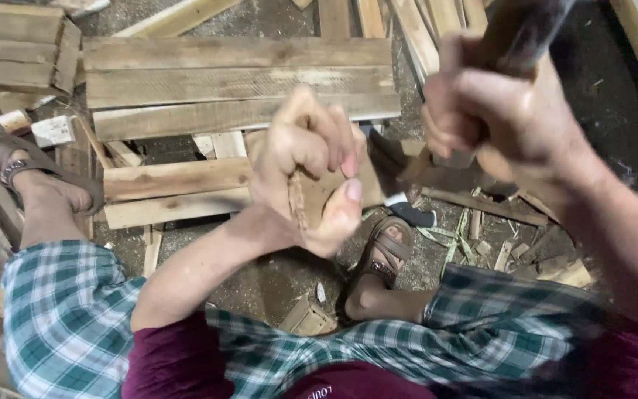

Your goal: Prying apart wooden boards from a pallet and hammering nails or boards on the floor.

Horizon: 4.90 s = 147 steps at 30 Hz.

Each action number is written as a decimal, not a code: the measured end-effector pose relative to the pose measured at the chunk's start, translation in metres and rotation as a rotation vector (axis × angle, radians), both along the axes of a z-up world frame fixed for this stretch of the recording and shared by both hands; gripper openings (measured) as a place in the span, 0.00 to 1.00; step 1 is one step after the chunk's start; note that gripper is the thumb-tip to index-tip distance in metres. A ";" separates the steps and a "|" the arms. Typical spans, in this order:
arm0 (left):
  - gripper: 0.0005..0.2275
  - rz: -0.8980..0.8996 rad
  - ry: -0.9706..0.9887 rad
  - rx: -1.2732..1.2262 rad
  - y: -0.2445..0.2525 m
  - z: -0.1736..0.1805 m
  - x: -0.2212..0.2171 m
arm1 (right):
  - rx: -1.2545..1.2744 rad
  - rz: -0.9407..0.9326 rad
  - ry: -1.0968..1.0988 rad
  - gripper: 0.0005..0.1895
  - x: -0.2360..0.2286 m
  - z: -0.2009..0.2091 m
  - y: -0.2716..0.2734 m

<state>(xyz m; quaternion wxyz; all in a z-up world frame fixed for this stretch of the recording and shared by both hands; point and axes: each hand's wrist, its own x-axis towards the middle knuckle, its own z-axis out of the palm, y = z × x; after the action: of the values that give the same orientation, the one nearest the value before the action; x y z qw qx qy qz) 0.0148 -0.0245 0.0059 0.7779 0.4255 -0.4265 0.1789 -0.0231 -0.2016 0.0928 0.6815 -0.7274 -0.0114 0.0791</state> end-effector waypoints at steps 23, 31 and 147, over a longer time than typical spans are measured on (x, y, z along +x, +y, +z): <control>0.25 0.243 0.416 0.050 -0.083 -0.168 -0.057 | -0.096 -0.015 -0.258 0.12 0.037 -0.146 -0.084; 0.37 -0.644 1.466 0.187 -0.065 -0.247 -0.051 | 0.170 -0.483 -0.139 0.10 -0.030 -0.288 -0.107; 0.37 0.609 1.087 -0.529 0.147 -0.217 0.055 | 1.212 -1.728 -0.356 0.13 -0.216 -0.517 -0.364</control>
<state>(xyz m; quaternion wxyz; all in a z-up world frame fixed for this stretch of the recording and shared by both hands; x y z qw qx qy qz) 0.0702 0.1227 -0.2108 0.8746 0.3515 0.2223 0.2492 -0.2395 -0.5660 -0.4245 0.7429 -0.0303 0.3710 -0.5563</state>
